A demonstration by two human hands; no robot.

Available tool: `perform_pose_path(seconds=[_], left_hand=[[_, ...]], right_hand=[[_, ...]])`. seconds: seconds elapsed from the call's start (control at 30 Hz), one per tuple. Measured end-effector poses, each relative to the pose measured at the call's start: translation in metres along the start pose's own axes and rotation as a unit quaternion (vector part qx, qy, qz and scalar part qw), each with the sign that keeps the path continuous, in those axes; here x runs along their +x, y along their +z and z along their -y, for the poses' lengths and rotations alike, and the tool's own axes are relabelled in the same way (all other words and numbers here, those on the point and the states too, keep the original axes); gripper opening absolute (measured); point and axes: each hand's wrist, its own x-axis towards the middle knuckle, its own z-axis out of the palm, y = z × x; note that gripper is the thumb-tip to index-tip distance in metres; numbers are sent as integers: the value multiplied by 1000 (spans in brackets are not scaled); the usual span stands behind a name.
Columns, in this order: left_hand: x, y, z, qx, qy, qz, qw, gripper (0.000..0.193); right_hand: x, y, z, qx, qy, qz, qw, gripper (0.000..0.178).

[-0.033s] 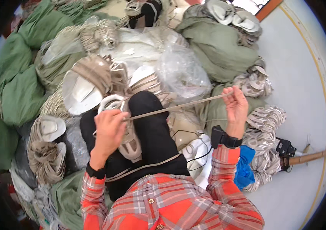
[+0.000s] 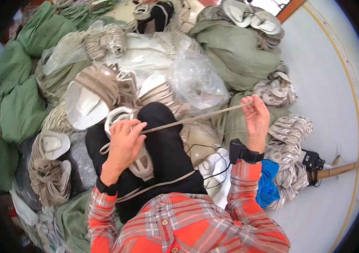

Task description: The recorder is threading laces through the eyelets of a shoe and tying them.

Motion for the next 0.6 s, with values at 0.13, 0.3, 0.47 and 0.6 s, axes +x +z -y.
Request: perform_pose_path(seconds=[0.13, 0.3, 0.47, 0.6], left_hand=[[14, 31, -4, 5, 44, 55, 997, 20], [-8, 31, -29, 31, 66, 28, 997, 14], [-44, 53, -60, 5, 138, 125, 982, 19], [-58, 44, -62, -45, 164, 213, 962, 19]], right_hand=[[-8, -1, 0, 7, 18, -20, 1000, 17], [5, -9, -26, -50, 65, -45, 996, 16], [1, 45, -88, -246, 137, 32, 959, 14], [-47, 101, -134, -373, 153, 196, 894, 15]])
